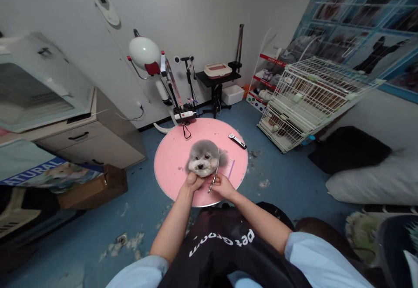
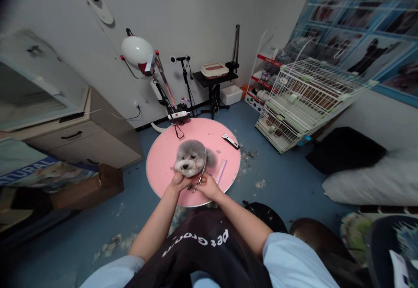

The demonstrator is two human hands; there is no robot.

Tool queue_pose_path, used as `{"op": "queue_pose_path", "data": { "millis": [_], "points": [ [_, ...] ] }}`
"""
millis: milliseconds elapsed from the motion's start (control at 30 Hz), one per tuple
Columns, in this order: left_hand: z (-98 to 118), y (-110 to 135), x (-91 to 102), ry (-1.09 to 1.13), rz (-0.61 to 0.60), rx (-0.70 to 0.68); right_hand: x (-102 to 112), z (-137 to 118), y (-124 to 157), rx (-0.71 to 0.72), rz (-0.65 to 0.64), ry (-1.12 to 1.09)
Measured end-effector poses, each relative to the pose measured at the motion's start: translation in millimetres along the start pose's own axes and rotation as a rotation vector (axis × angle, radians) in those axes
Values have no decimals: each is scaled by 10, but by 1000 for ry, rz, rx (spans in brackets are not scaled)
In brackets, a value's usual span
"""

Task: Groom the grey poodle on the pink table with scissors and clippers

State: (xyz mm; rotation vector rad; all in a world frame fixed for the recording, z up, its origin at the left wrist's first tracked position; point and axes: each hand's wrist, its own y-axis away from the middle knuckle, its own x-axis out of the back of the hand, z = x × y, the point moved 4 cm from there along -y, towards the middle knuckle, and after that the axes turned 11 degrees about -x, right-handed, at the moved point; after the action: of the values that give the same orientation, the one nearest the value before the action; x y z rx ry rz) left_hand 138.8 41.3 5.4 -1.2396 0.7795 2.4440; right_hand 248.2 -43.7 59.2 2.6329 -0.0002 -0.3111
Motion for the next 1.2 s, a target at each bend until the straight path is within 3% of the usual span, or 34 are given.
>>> {"op": "queue_pose_path", "data": {
  "millis": [633,833,1000,1200],
  "points": [
    [45,72,-77,45,-18,-35,179,-47,16,-35,72,136],
    [42,70,-125,-4,23,-71,-58,80,100,-35,65,-50],
    [11,105,-183,-80,36,49,-325,204,140,-74,30,-198],
    [27,159,-252,-110,58,71,-371,190,133,-56,62,-223]
  ]
}}
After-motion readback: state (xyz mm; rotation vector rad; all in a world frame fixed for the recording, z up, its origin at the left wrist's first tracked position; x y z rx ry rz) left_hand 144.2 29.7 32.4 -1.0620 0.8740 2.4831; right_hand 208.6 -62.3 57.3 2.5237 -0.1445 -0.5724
